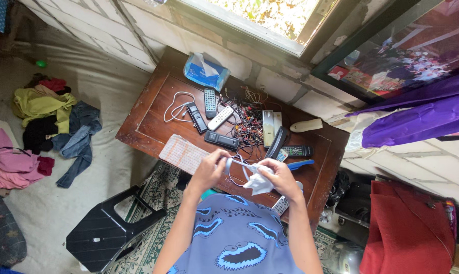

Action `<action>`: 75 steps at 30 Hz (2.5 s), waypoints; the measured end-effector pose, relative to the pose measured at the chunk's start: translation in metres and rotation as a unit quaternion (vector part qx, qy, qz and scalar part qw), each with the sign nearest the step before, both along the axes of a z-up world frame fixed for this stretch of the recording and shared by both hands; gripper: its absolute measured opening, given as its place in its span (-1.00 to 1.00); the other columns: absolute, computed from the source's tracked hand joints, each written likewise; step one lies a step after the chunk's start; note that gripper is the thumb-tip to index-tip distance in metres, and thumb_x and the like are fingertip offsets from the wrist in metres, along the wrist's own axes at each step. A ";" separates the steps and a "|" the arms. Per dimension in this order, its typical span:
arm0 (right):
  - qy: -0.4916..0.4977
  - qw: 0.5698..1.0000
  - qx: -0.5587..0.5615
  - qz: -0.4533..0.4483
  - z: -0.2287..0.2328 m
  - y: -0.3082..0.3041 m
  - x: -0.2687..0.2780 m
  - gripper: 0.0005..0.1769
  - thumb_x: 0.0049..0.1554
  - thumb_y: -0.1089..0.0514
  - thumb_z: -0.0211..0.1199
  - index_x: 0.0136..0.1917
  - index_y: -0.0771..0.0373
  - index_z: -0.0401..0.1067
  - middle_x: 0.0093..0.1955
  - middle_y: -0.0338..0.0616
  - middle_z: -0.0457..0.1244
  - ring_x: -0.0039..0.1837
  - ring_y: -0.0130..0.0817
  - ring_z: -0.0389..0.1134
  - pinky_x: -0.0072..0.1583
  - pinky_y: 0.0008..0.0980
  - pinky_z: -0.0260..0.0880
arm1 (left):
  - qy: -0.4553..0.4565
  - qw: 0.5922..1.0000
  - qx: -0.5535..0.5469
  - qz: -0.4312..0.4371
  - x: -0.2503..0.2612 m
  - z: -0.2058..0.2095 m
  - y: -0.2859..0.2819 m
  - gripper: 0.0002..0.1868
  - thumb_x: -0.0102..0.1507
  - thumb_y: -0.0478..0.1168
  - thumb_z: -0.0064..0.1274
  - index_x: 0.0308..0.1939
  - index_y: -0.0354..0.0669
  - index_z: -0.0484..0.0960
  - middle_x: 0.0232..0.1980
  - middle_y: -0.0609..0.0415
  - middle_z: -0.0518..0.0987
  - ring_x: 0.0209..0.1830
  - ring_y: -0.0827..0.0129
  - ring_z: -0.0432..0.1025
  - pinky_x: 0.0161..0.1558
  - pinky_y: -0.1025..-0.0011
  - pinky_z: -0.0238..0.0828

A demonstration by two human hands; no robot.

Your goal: The person wipes several remote controls with a white cloth by hand, handling them one at a time and then placing them into a cardboard box.

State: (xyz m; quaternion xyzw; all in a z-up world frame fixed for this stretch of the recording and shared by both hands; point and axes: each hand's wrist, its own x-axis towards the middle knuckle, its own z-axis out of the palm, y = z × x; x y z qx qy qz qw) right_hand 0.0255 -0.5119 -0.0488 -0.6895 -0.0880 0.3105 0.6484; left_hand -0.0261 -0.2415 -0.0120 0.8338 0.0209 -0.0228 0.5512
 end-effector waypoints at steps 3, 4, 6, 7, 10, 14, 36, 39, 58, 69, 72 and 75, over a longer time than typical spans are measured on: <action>0.020 0.999 -0.023 -0.028 0.000 -0.017 0.000 -0.76 0.17 0.11 0.30 0.02 0.32 0.52 -0.10 -0.25 0.39 -0.08 -0.56 0.37 -0.03 -0.49 0.40 | -0.014 0.999 -0.019 0.045 -0.007 -0.004 0.018 -0.85 0.35 -0.30 -0.06 -0.09 -0.26 0.60 -0.24 -0.02 0.68 -0.26 0.33 0.61 -0.20 0.33 0.52; 0.021 0.999 -0.021 -0.023 0.000 -0.019 0.000 -0.76 0.18 0.12 0.30 0.02 0.33 0.52 -0.11 -0.25 0.39 -0.09 -0.56 0.36 -0.03 -0.49 0.40 | -0.016 0.999 -0.014 0.047 -0.009 -0.006 0.018 -0.85 0.34 -0.31 -0.04 -0.09 -0.26 0.61 -0.25 -0.02 0.68 -0.31 0.35 0.59 -0.24 0.35 0.51; 0.023 0.999 -0.018 -0.013 0.003 -0.020 -0.001 -0.77 0.20 0.12 0.30 0.01 0.35 0.51 -0.12 -0.25 0.38 -0.09 -0.56 0.35 -0.03 -0.49 0.39 | -0.020 0.998 -0.004 0.051 -0.013 -0.009 0.017 -0.83 0.32 -0.32 -0.02 -0.09 -0.26 0.64 -0.28 -0.03 0.68 -0.40 0.39 0.56 -0.33 0.38 0.48; 0.012 1.000 -0.028 -0.002 0.005 -0.016 -0.001 -0.77 0.19 0.11 0.30 0.01 0.34 0.52 -0.12 -0.25 0.38 -0.09 -0.57 0.36 -0.03 -0.49 0.40 | 0.005 0.999 -0.005 0.037 -0.012 -0.011 0.013 -0.83 0.32 -0.32 -0.02 -0.08 -0.24 0.65 -0.27 0.00 0.68 -0.43 0.43 0.53 -0.38 0.41 0.48; -0.008 0.998 -0.046 0.033 0.008 0.005 -0.003 -0.76 0.18 0.10 0.30 0.02 0.31 0.53 -0.12 -0.26 0.39 -0.09 -0.58 0.38 -0.03 -0.50 0.42 | 0.015 1.000 -0.015 0.003 -0.007 -0.020 -0.012 -0.84 0.31 -0.34 0.00 -0.08 -0.22 0.66 -0.30 0.04 0.65 -0.51 0.52 0.46 -0.47 0.47 0.44; 0.003 0.999 -0.027 0.045 0.008 0.016 -0.004 -0.76 0.19 0.10 0.29 0.03 0.31 0.52 -0.12 -0.27 0.38 -0.09 -0.59 0.37 -0.05 -0.51 0.42 | -0.065 0.997 -0.027 0.007 -0.009 -0.021 -0.022 -0.82 0.25 -0.39 0.08 -0.08 -0.27 0.68 -0.42 0.04 0.61 -0.54 0.59 0.42 -0.47 0.49 0.36; 0.042 0.999 0.001 0.000 0.001 -0.023 0.000 -0.79 0.19 0.15 0.30 0.02 0.34 0.51 -0.11 -0.24 0.39 -0.10 -0.58 0.37 -0.06 -0.51 0.41 | -0.030 0.999 -0.016 0.007 -0.004 -0.011 -0.004 -0.82 0.33 -0.37 -0.04 -0.08 -0.24 0.68 -0.26 0.03 0.68 -0.44 0.49 0.55 -0.42 0.48 0.50; 0.050 0.999 -0.001 -0.018 -0.002 -0.036 0.002 -0.80 0.18 0.17 0.30 0.03 0.34 0.52 -0.13 -0.25 0.38 -0.12 -0.58 0.36 -0.07 -0.51 0.39 | -0.010 0.999 0.008 0.039 -0.010 -0.008 0.005 -0.81 0.31 -0.37 -0.03 -0.07 -0.26 0.68 -0.28 -0.02 0.68 -0.45 0.46 0.56 -0.40 0.45 0.48; 0.022 1.000 -0.008 0.003 -0.001 -0.028 -0.001 -0.78 0.19 0.14 0.29 0.03 0.34 0.53 -0.13 -0.26 0.39 -0.13 -0.60 0.36 -0.09 -0.53 0.40 | 0.005 1.000 0.004 0.009 -0.015 -0.018 0.008 -0.82 0.28 -0.27 0.06 -0.12 -0.27 0.67 -0.34 0.01 0.65 -0.40 0.46 0.54 -0.31 0.42 0.49; -0.007 0.997 -0.027 0.071 -0.001 -0.002 -0.010 -0.76 0.21 0.10 0.29 0.03 0.33 0.52 -0.10 -0.26 0.38 -0.06 -0.59 0.36 -0.01 -0.53 0.40 | 0.095 0.993 -0.061 -0.035 -0.022 -0.024 -0.011 -0.79 0.34 -0.22 0.00 -0.09 -0.30 0.62 -0.35 -0.03 0.60 -0.45 0.37 0.47 -0.35 0.38 0.41; 0.012 0.998 -0.031 0.057 -0.003 -0.005 -0.009 -0.76 0.20 0.10 0.29 0.03 0.33 0.52 -0.12 -0.26 0.37 -0.08 -0.59 0.36 -0.04 -0.51 0.40 | 0.058 0.996 -0.060 -0.041 -0.020 -0.030 -0.004 -0.80 0.36 -0.22 0.01 -0.10 -0.31 0.62 -0.30 0.01 0.63 -0.37 0.40 0.49 -0.29 0.40 0.43; 0.014 0.999 -0.013 0.032 -0.001 -0.019 -0.004 -0.76 0.18 0.12 0.29 0.03 0.33 0.51 -0.11 -0.27 0.38 -0.09 -0.59 0.36 -0.03 -0.51 0.41 | 0.006 0.997 -0.068 -0.030 -0.019 -0.037 0.011 -0.82 0.37 -0.24 0.02 -0.11 -0.30 0.64 -0.26 0.03 0.66 -0.27 0.44 0.52 -0.20 0.40 0.43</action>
